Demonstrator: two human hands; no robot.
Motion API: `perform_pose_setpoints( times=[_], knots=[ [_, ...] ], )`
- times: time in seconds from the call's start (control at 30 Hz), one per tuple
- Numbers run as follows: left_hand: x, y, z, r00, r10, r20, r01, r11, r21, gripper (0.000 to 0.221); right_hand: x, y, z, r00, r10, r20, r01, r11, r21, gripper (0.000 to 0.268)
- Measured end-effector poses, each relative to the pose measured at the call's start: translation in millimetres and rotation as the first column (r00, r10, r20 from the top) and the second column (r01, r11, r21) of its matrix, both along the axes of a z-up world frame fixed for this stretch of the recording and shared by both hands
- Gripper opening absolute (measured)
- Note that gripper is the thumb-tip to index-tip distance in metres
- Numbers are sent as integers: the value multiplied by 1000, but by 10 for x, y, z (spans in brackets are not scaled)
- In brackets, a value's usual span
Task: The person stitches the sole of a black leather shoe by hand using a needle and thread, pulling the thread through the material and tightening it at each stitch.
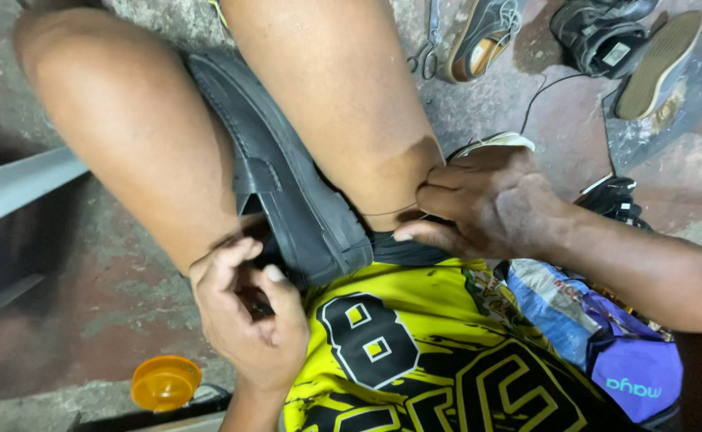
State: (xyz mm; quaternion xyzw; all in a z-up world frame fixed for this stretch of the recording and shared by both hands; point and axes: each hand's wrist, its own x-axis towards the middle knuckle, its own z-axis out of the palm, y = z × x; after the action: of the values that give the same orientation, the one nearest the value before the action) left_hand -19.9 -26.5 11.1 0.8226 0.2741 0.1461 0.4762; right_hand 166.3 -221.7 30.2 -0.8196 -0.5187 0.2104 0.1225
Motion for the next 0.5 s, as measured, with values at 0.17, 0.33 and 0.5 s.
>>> perform_pose_setpoints(
  times=[0.17, 0.33, 0.5],
  knots=[
    [28, 40, 140, 940, -338, 46, 319, 919, 233, 25, -79, 62, -14, 999, 35, 26, -37, 997, 70, 42],
    [233, -71, 131, 885, -460, -72, 452, 812, 368, 20, -94, 66, -19, 999, 33, 27, -35, 993, 110, 41],
    [133, -10, -7, 923, -380, 60, 381, 924, -22, 10, -136, 67, -82, 972, 130, -195, -115, 990, 87, 45]
  ],
)
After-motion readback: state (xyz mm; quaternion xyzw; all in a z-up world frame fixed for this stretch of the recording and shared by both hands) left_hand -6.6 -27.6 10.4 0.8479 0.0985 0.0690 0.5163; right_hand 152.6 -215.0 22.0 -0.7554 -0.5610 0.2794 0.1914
